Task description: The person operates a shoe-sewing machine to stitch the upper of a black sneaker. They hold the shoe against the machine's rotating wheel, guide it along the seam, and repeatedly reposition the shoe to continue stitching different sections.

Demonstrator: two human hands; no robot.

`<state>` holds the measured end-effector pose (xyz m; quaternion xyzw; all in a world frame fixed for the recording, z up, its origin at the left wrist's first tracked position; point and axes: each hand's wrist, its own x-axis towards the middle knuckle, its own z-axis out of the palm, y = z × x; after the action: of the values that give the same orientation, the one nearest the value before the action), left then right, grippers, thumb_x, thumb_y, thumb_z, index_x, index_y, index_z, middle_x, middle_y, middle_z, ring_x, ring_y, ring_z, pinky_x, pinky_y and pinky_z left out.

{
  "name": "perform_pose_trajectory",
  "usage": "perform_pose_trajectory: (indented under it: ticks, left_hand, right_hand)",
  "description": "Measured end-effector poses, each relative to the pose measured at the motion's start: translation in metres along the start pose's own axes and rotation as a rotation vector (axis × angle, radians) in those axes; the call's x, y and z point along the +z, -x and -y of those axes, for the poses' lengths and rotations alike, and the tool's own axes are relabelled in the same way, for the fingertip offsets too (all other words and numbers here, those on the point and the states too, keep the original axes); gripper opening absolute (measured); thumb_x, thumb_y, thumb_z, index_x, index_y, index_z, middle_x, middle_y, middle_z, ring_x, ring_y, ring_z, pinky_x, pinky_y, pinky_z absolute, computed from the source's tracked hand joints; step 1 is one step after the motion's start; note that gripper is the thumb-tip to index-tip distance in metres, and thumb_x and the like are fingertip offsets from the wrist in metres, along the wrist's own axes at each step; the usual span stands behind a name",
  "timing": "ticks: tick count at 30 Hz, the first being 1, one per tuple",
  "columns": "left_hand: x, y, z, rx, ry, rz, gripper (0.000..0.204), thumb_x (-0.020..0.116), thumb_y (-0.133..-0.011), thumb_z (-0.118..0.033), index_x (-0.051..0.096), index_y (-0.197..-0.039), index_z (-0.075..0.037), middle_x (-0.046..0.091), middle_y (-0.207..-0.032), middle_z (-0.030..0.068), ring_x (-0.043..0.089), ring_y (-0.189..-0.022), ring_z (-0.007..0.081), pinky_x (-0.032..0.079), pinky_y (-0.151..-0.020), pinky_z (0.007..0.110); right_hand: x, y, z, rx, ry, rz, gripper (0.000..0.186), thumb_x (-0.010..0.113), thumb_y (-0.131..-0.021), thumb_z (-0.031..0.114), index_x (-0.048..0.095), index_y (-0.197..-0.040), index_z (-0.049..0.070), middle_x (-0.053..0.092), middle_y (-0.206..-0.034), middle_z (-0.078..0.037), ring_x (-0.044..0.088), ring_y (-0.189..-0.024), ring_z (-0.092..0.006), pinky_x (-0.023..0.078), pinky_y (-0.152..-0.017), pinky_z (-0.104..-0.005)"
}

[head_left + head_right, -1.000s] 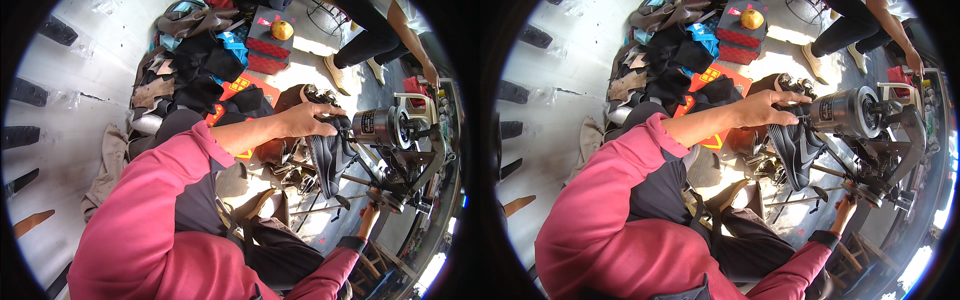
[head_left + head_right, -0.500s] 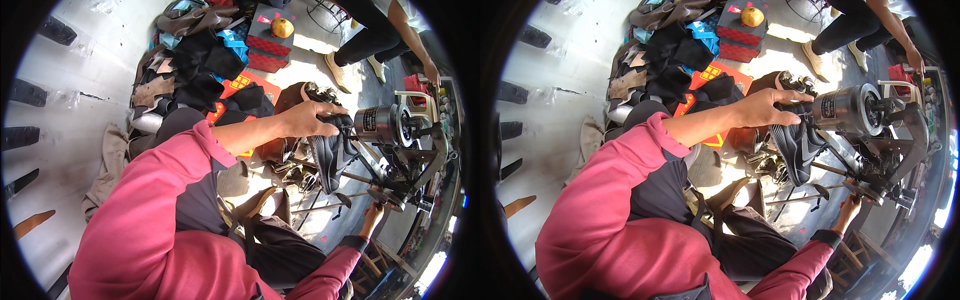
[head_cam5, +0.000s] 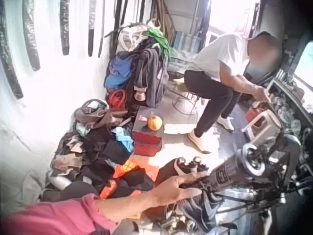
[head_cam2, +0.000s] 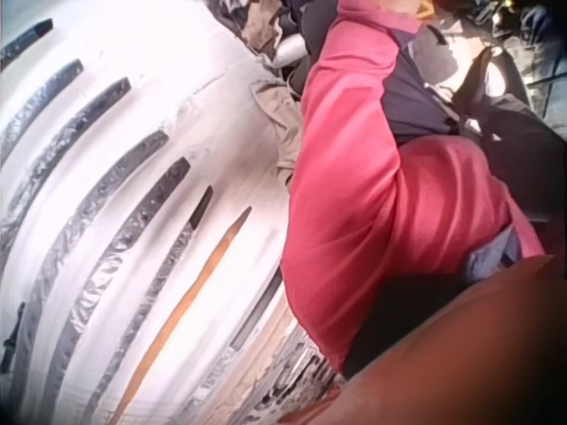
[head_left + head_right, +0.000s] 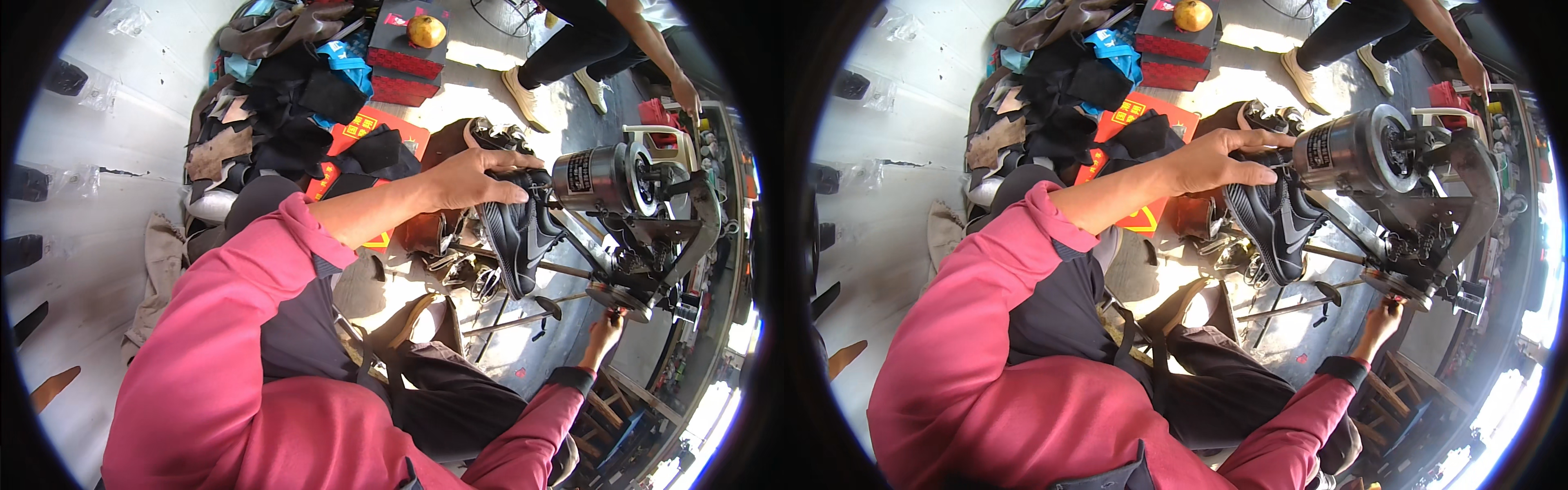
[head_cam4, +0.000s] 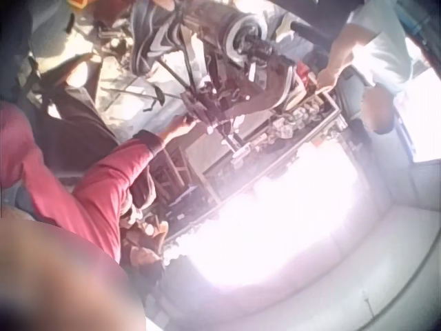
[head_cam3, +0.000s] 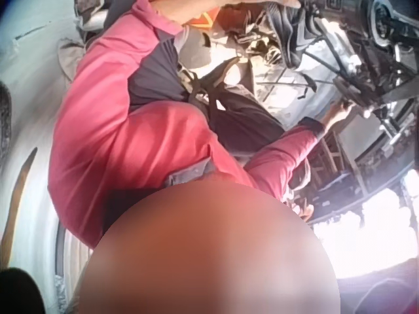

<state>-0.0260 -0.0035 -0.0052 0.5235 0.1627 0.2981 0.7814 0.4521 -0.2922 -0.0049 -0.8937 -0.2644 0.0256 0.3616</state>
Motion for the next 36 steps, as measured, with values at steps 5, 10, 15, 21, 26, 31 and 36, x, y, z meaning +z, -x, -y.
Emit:
perform_pose_trajectory:
  ticks: [5, 10, 15, 21, 26, 31, 36]
  left_hand:
    - [-0.006, -0.004, -0.006, -0.224, 0.219, 0.072, 0.069, 0.077, -0.098, -0.015, 0.048, -0.160, -0.010, 0.065, -0.144, 0.0043, 0.062, -0.128, 0.0124, 0.048, -0.113, 0.030]
    - [-0.002, -0.001, -0.001, -0.161, 0.217, 0.053, 0.069, 0.082, -0.094, -0.023, 0.054, -0.157, -0.016, 0.068, -0.137, 0.0060, 0.064, -0.122, 0.0157, 0.050, -0.107, 0.029]
    - [-0.001, 0.000, -0.001, -0.088, 0.052, 0.039, 0.072, 0.084, -0.094, -0.025, 0.053, -0.158, -0.016, 0.065, -0.141, 0.0069, 0.061, -0.124, 0.0153, 0.047, -0.110, 0.030]
    - [-0.003, -0.002, 0.000, -0.004, -0.067, 0.031, 0.071, 0.085, -0.092, -0.027, 0.056, -0.156, -0.016, 0.067, -0.139, 0.0069, 0.060, -0.125, 0.0147, 0.043, -0.114, 0.030]
    - [-0.002, 0.000, 0.000, -0.034, -0.085, 0.011, 0.076, 0.084, -0.094, -0.021, 0.050, -0.159, -0.007, 0.065, -0.145, 0.0061, 0.058, -0.132, 0.0141, 0.042, -0.117, 0.031]
    - [0.001, 0.002, -0.003, 0.052, -0.265, -0.021, 0.071, 0.082, -0.092, -0.027, 0.055, -0.156, -0.013, 0.070, -0.137, 0.0084, 0.062, -0.123, 0.0147, 0.045, -0.112, 0.031]
    - [0.000, 0.003, -0.005, 0.085, -0.313, -0.023, 0.071, 0.081, -0.092, -0.029, 0.055, -0.156, -0.012, 0.069, -0.141, 0.0086, 0.062, -0.128, 0.0188, 0.039, -0.118, 0.033]
  right_hand:
    - [0.032, 0.048, 0.056, 0.100, -0.049, 0.548, 0.024, 0.069, -0.103, 0.026, 0.062, -0.095, 0.004, 0.058, -0.068, -0.001, 0.062, -0.052, -0.0137, 0.048, -0.050, -0.0287]
    - [-0.040, 0.033, 0.095, -0.182, -0.123, 0.143, 0.019, 0.069, -0.101, 0.020, 0.073, -0.110, 0.003, 0.061, -0.073, 0.001, 0.053, -0.055, -0.0096, 0.041, -0.051, -0.0258]
    - [-0.031, -0.008, 0.025, 0.022, -0.027, -0.083, 0.011, 0.066, -0.099, 0.009, 0.071, -0.107, 0.003, 0.064, -0.077, -0.002, 0.053, -0.055, -0.0110, 0.044, -0.052, -0.0292]
    - [0.030, 0.044, 0.053, 0.074, 0.035, 0.573, 0.026, 0.072, -0.102, 0.027, 0.063, -0.093, 0.004, 0.059, -0.066, -0.002, 0.062, -0.052, -0.0126, 0.049, -0.050, -0.0291]
    - [-0.040, 0.031, 0.096, -0.170, -0.121, 0.157, 0.018, 0.071, -0.100, 0.020, 0.073, -0.102, 0.002, 0.059, -0.069, 0.000, 0.054, -0.054, -0.0100, 0.046, -0.052, -0.0274]
    - [-0.023, -0.003, 0.030, 0.074, -0.074, -0.119, 0.011, 0.065, -0.098, 0.012, 0.070, -0.104, 0.004, 0.062, -0.075, -0.003, 0.050, -0.051, -0.0118, 0.040, -0.045, -0.0303]
    - [0.033, 0.038, 0.052, 0.168, 0.088, 0.576, 0.026, 0.070, -0.098, 0.027, 0.065, -0.092, 0.002, 0.060, -0.066, -0.003, 0.065, -0.052, -0.0149, 0.050, -0.050, -0.0297]
